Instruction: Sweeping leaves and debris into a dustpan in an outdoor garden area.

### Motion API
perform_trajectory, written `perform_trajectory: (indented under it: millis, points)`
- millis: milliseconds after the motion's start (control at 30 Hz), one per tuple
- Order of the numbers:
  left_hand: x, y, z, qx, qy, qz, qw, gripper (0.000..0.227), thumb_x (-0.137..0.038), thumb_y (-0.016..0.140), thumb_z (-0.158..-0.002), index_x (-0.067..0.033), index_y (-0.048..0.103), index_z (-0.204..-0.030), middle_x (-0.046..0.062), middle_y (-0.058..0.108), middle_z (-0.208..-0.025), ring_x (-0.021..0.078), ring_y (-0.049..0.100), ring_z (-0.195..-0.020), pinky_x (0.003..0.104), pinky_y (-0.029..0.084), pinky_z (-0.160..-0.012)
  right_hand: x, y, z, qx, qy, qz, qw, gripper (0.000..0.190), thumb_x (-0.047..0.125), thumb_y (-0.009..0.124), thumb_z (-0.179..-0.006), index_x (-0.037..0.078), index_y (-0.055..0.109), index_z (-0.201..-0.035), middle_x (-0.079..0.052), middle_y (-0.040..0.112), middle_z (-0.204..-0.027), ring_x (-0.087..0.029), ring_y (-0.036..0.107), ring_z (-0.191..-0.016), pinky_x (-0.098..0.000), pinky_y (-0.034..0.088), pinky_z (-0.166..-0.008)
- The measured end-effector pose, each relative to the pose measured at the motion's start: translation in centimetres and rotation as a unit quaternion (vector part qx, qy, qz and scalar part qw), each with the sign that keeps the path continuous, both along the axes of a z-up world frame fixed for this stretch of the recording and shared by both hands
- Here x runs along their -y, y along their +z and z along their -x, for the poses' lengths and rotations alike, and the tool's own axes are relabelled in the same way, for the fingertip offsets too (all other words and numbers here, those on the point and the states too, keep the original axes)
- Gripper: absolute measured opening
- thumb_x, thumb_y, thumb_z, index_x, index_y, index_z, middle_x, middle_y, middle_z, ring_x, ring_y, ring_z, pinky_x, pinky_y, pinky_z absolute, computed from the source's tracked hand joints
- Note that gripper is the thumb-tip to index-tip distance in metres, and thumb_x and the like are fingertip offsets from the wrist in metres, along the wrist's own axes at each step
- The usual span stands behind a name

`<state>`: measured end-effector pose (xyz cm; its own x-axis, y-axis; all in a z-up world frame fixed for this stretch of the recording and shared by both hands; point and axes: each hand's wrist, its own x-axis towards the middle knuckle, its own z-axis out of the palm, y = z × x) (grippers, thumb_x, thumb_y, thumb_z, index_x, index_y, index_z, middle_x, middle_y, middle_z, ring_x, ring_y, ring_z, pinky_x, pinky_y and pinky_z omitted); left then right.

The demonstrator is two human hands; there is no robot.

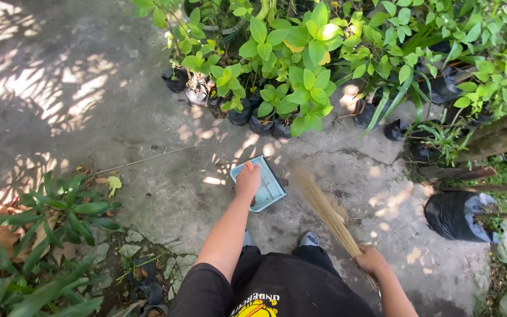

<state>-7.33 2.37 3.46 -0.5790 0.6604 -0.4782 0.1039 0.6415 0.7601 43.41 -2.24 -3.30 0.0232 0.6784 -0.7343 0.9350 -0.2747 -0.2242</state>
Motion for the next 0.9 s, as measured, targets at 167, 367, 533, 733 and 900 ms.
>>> perform_trajectory:
  millis: [167,367,533,733,900]
  points:
    - [0.4,-0.9,0.7,-0.007,-0.024,0.012,1.0,0.046,-0.049,0.055,-0.094,-0.0112,0.062,-0.119,0.022,0.071,-0.115,0.0424,0.065,-0.113,0.051,0.049,-0.096,4.1,4.3,-1.1,-0.017,-0.081,0.036,0.996,0.064,0.017,0.083,-0.072,0.018,0.07,-0.134,-0.017,0.082,-0.082,-0.027,0.077,-0.075,-0.0425,0.062,-0.077]
    - [0.1,-0.2,2.3,0.027,-0.036,0.013,0.999,0.04,-0.045,0.054,-0.092,-0.0105,0.064,-0.108,0.018,0.076,-0.096,0.0371,0.073,-0.096,0.048,0.053,-0.089,4.7,0.7,2.8,-0.037,-0.076,-0.02,0.996,0.059,0.017,0.084,-0.072,0.015,0.071,-0.13,-0.014,0.078,-0.083,-0.021,0.071,-0.071,-0.0385,0.058,-0.072]
    - [0.5,-0.3,2.5,0.008,-0.042,0.011,0.999,0.035,-0.04,0.056,-0.089,-0.0108,0.066,-0.105,0.016,0.075,-0.096,0.0366,0.071,-0.097,0.047,0.051,-0.087,5.1,4.0,6.2,-0.093,-0.195,0.088,0.972,0.054,0.01,0.078,-0.079,0.013,0.071,-0.133,-0.015,0.068,-0.074,-0.023,0.062,-0.059,-0.0415,0.052,-0.056]
    - [0.6,-1.0,3.4,0.018,-0.052,0.018,0.998,0.033,-0.038,0.057,-0.085,-0.011,0.067,-0.101,0.015,0.075,-0.096,0.0361,0.071,-0.097,0.047,0.052,-0.085,5.9,9.6,8.9,-0.064,-0.203,0.039,0.976,0.062,0.009,0.082,-0.077,0.02,0.066,-0.136,-0.017,0.072,-0.071,-0.024,0.064,-0.057,-0.0421,0.053,-0.055]
    - [0.7,-1.0,2.3,0.009,-0.062,-0.008,0.998,0.033,-0.037,0.055,-0.088,-0.009,0.064,-0.102,0.018,0.075,-0.091,0.0378,0.072,-0.092,0.046,0.053,-0.083,3.6,7.0,13.2,-0.039,-0.087,0.002,0.995,0.051,0.009,0.078,-0.079,0.011,0.069,-0.13,-0.012,0.072,-0.073,-0.022,0.068,-0.055,-0.0356,0.054,-0.054]
